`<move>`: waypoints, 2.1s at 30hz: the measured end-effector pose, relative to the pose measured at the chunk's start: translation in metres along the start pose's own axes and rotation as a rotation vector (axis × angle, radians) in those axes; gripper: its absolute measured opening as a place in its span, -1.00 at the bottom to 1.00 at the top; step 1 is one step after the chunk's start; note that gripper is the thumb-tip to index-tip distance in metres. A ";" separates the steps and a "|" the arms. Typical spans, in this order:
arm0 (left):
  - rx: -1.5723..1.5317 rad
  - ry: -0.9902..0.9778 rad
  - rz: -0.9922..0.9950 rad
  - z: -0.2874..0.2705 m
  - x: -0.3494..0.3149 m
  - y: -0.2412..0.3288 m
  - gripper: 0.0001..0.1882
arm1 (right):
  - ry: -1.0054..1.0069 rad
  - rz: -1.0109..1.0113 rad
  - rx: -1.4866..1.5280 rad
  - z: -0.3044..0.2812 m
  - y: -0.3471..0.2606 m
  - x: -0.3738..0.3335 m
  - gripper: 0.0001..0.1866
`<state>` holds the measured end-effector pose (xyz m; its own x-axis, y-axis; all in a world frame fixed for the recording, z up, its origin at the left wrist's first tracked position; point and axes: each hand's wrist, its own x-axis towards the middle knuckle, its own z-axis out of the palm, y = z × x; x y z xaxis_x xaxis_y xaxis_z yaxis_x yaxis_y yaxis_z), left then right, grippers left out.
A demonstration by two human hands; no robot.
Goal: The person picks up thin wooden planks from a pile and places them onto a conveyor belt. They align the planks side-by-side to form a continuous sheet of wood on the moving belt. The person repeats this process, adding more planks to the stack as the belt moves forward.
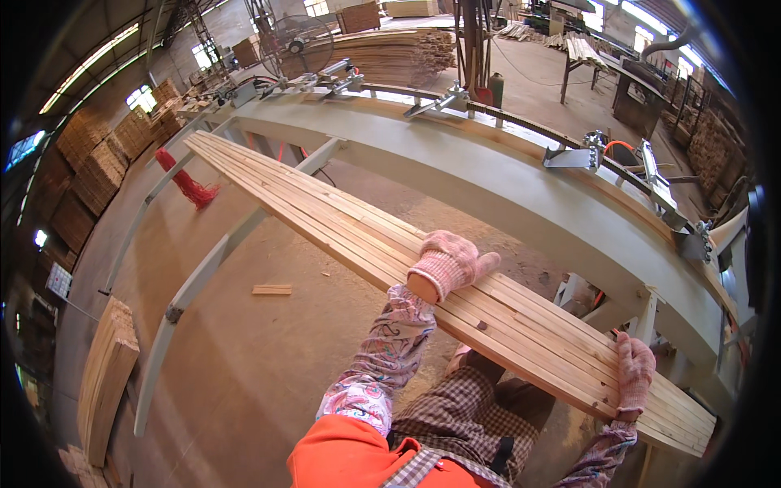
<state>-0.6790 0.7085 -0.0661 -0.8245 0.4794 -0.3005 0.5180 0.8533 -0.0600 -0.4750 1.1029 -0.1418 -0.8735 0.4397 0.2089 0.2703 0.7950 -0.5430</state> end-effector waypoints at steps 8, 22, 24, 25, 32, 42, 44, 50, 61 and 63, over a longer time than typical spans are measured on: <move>-0.073 0.054 -0.061 0.009 0.007 -0.009 -0.15 | 0.073 -0.113 -0.166 -0.001 -0.018 -0.001 -0.50; 0.007 -0.086 -0.009 0.010 0.011 -0.004 -0.31 | -0.001 0.026 -0.045 -0.010 -0.020 -0.019 -0.57; 0.009 -0.113 -0.005 0.005 0.013 -0.004 -0.32 | 0.005 0.028 -0.025 -0.005 -0.013 -0.013 -0.51; -0.008 -0.101 -0.017 0.003 0.013 -0.002 -0.30 | 0.008 0.029 -0.015 -0.006 -0.009 -0.012 -0.49; -0.056 -0.059 -0.110 0.008 0.015 -0.005 -0.24 | 0.039 -0.013 -0.024 -0.013 -0.040 -0.013 -0.57; 0.285 -0.015 0.105 -0.020 0.034 0.004 -0.40 | 0.005 -0.890 -0.577 -0.076 -0.023 -0.019 -0.79; 0.284 -0.028 0.053 -0.047 0.043 0.036 -0.32 | -0.320 -0.460 -0.277 -0.070 -0.026 0.012 -0.73; 0.166 0.387 0.302 -0.055 0.102 0.091 -0.22 | -0.549 0.301 -0.030 -0.053 -0.025 0.065 -0.35; 0.081 0.630 0.403 0.013 0.161 0.075 -0.13 | -0.476 0.122 -0.210 -0.017 -0.034 0.064 -0.44; 0.064 0.618 0.375 0.012 0.158 0.077 -0.12 | -0.400 0.106 -0.261 -0.014 -0.036 0.066 -0.41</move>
<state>-0.7665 0.8473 -0.1298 -0.5568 0.7820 0.2802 0.7878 0.6041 -0.1202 -0.5371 1.1092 -0.0964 -0.9090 0.3693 -0.1932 0.4137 0.8556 -0.3112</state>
